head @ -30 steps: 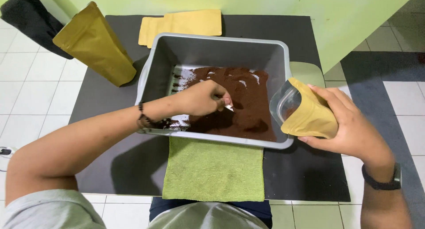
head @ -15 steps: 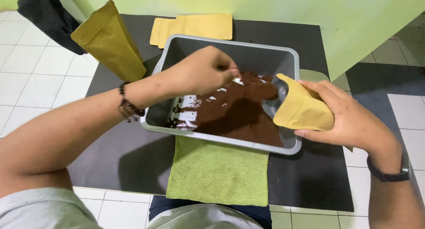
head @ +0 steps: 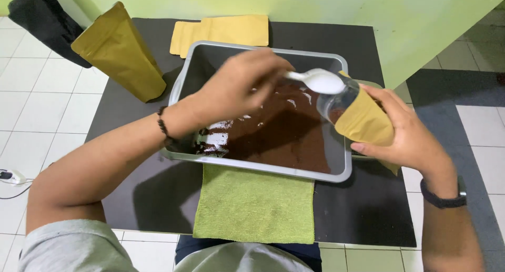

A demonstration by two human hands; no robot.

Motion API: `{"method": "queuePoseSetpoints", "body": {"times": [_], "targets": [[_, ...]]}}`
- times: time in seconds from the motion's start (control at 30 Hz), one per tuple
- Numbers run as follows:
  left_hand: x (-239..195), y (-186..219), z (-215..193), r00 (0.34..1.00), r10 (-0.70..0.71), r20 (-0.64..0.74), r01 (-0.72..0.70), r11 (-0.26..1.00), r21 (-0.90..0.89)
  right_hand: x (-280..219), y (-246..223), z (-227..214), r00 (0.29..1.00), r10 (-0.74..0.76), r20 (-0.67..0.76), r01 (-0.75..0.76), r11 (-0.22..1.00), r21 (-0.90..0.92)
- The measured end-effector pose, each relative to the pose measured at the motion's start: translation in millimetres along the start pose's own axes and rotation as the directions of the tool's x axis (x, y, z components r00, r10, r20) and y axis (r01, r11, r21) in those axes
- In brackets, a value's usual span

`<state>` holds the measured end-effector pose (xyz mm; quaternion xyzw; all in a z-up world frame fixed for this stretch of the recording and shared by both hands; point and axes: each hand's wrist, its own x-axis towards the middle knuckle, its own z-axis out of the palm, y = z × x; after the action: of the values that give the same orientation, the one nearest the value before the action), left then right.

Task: Filling stand-up pouches with ground coffee using a spoon from a large tray.

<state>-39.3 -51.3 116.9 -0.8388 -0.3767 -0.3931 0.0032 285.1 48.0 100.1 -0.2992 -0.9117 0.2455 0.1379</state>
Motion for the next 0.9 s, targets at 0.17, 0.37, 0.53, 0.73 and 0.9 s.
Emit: {"method": "queuePoseSetpoints", "body": {"times": [0.17,0.37,0.53,0.73,0.9], "targets": [[-43,-73,33,0.887,-0.456,0.071,0.445,0.886,0.127,-18,24,2,0.993,0.008,-0.114,-0.006,1.0,0.025],[-53,-65,67,0.732,-0.47,0.493,0.361,0.882,0.304,-30,11,1,0.986,0.05,-0.158,-0.044,0.998,0.04],[-49,-34,97,0.602,-0.396,0.693,0.604,0.794,-0.071,-31,-5,-2,0.989,0.095,-0.114,-0.094,0.996,0.013],[-38,-20,80,0.429,-0.586,0.688,0.84,0.538,-0.066,-31,-5,0,0.987,0.152,-0.056,-0.153,0.988,-0.022],[-14,5,33,0.328,-0.66,0.676,0.895,0.446,0.001,-22,-8,-10,0.989,0.149,-0.004,-0.149,0.986,-0.08]]}}
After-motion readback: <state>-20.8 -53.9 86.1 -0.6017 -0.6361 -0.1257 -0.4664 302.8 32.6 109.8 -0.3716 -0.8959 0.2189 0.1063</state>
